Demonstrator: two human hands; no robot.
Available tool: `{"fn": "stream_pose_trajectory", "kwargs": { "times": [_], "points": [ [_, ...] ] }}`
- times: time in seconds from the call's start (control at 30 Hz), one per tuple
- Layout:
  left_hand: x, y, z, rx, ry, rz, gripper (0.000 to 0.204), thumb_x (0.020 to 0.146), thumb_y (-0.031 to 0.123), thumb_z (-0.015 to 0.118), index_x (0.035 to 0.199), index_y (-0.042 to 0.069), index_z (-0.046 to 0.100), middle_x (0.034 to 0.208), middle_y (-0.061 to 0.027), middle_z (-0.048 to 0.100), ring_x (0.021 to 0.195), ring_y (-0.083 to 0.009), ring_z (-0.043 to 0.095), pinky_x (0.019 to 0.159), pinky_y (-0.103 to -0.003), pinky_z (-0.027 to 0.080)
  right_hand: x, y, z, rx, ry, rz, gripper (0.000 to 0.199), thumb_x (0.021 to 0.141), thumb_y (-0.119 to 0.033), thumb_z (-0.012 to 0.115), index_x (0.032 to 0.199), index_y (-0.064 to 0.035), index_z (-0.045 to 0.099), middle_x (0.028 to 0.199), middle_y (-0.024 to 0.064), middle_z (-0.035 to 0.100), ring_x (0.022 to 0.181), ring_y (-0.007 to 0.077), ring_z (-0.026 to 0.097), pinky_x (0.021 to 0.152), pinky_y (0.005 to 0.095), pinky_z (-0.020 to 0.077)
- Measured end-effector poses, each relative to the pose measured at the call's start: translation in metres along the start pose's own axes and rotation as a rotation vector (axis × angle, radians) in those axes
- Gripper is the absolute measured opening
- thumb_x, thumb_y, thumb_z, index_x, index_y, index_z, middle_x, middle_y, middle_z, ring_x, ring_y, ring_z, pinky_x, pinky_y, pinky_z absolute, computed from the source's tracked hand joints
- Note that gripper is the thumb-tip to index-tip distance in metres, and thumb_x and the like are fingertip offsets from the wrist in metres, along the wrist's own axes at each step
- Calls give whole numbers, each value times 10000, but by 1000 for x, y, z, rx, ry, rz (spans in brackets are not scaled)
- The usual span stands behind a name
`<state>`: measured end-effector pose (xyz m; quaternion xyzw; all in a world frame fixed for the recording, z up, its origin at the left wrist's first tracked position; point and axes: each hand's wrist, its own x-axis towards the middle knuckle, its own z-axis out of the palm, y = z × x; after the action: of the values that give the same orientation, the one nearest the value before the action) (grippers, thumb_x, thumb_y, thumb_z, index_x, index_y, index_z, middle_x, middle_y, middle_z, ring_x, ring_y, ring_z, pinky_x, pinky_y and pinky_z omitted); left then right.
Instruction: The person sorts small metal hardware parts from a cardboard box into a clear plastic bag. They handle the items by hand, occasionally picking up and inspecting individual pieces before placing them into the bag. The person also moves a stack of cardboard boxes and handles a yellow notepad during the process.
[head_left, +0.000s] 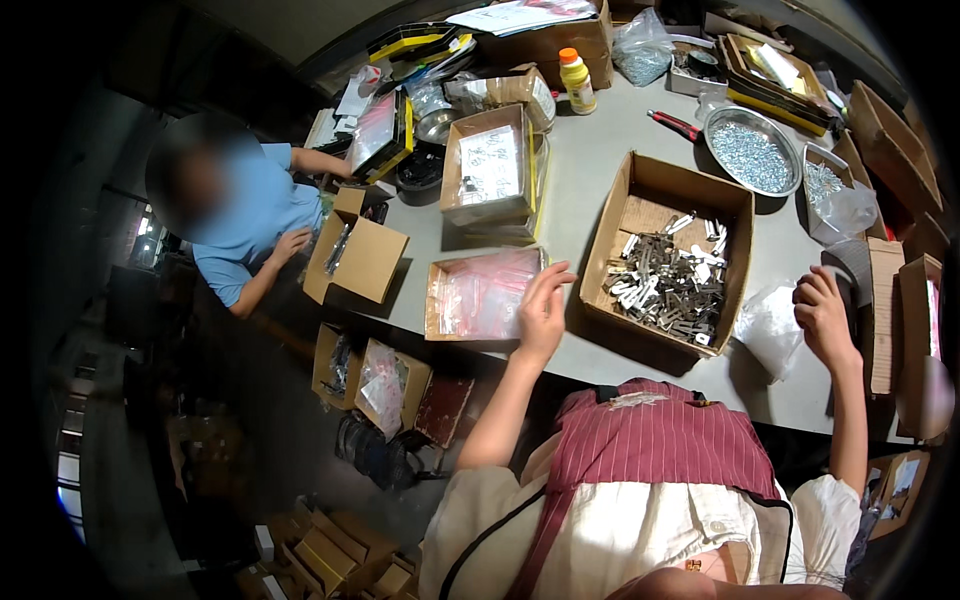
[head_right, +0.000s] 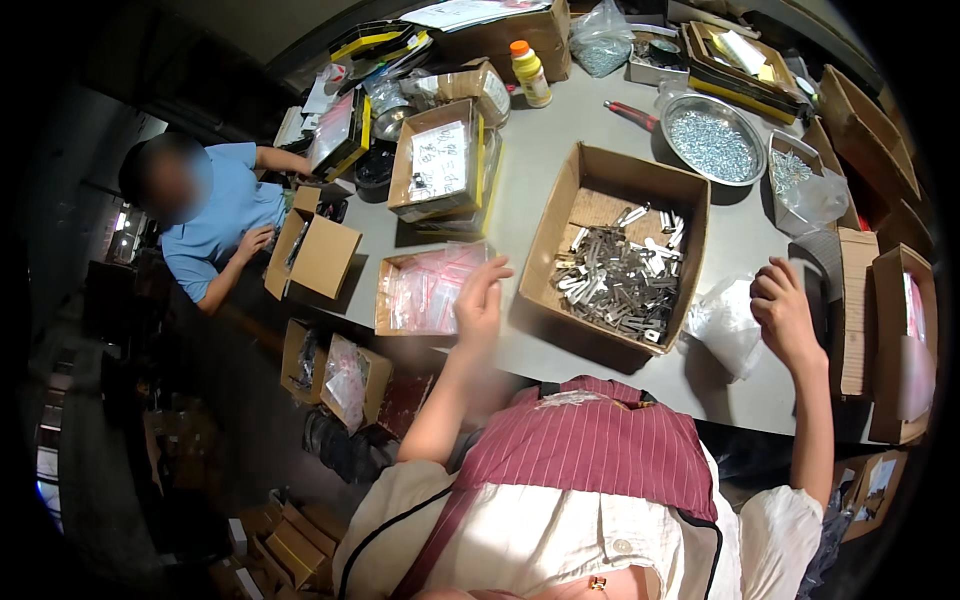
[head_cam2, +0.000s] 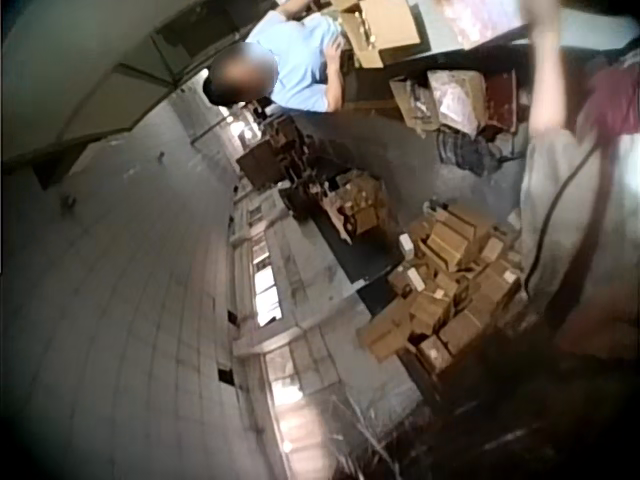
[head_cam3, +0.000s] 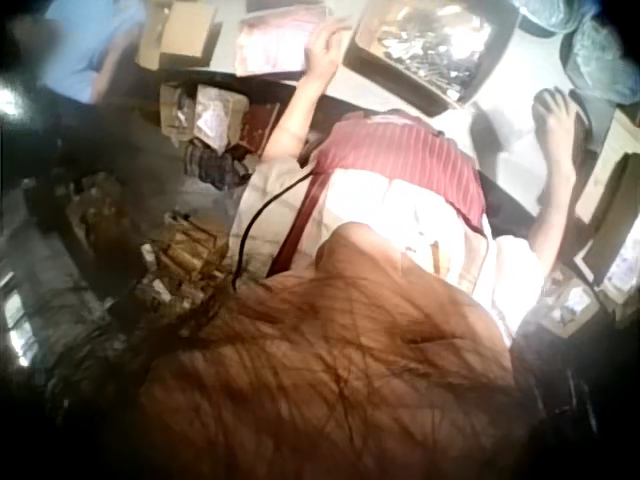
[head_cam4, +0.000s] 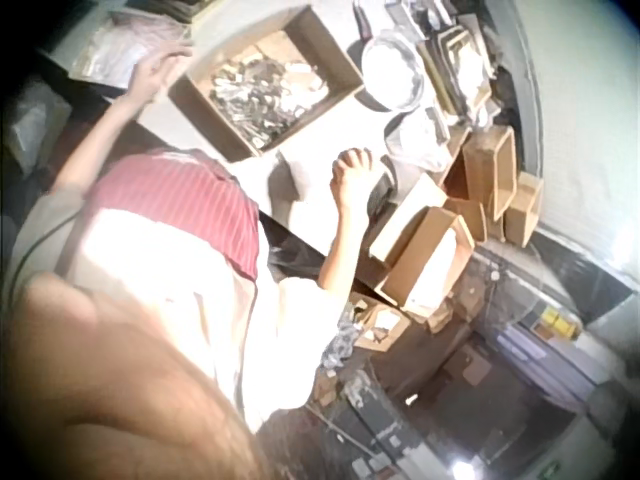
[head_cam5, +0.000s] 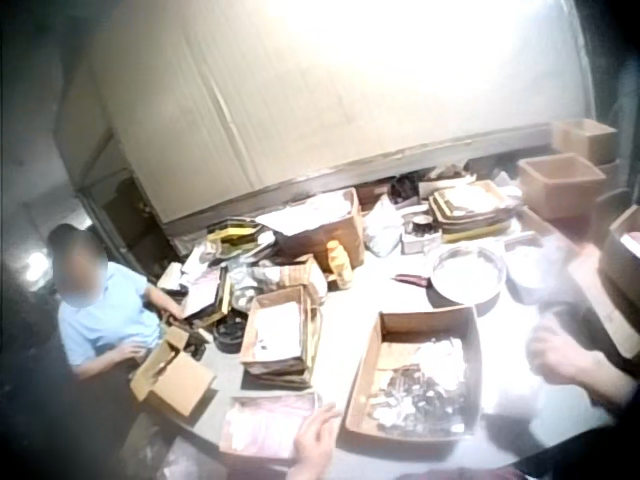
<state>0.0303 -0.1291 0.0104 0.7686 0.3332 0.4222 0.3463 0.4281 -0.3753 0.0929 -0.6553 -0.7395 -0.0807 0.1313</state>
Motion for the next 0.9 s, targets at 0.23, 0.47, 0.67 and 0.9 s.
{"fn": "stream_pose_trajectory", "kwargs": {
  "times": [0.23, 0.47, 0.67, 0.9],
  "points": [
    [-48, -22, -70, 489, -286, 100, 427, 876, 218, 712, 1196, -35, 585, 1084, -199, 648, 1010, -392, 597, 898, -453, 472, 1, -87, 34, 144, 60, 128, 222, 716, -73, 724, 918, -29, 644, 963, 122, 646, 1169, 337, 573, 1130, 512, 346],
    [-81, -56, -57, 573, -230, 278, 247, 829, 25, 641, 1074, 0, 624, 967, -155, 625, 908, -355, 581, 823, -437, 462, 8, -125, 105, 704, 6, 978, 395, 991, -312, 561, 1147, 13, 398, 590, 179, 613, 523, 362, 631, 534, 451, 486],
    [-86, 17, -58, 447, -161, 350, 202, 792, -33, 646, 990, 4, 634, 902, -134, 609, 840, -349, 571, 761, -428, 452, 15, -114, 121, 643, 88, 909, 467, 954, -166, 477, 1354, 12, 314, 598, 190, 620, 516, 363, 643, 541, 467, 519],
    [-77, 91, -77, 468, -69, 431, 253, 739, -58, 681, 985, -5, 660, 887, -119, 636, 786, -328, 595, 697, -420, 455, 43, -89, 145, 485, -10, 668, 660, 897, -165, 535, 1453, 102, 300, 662, 277, 627, 629, 470, 635, 635, 551, 516]
  ]
}}
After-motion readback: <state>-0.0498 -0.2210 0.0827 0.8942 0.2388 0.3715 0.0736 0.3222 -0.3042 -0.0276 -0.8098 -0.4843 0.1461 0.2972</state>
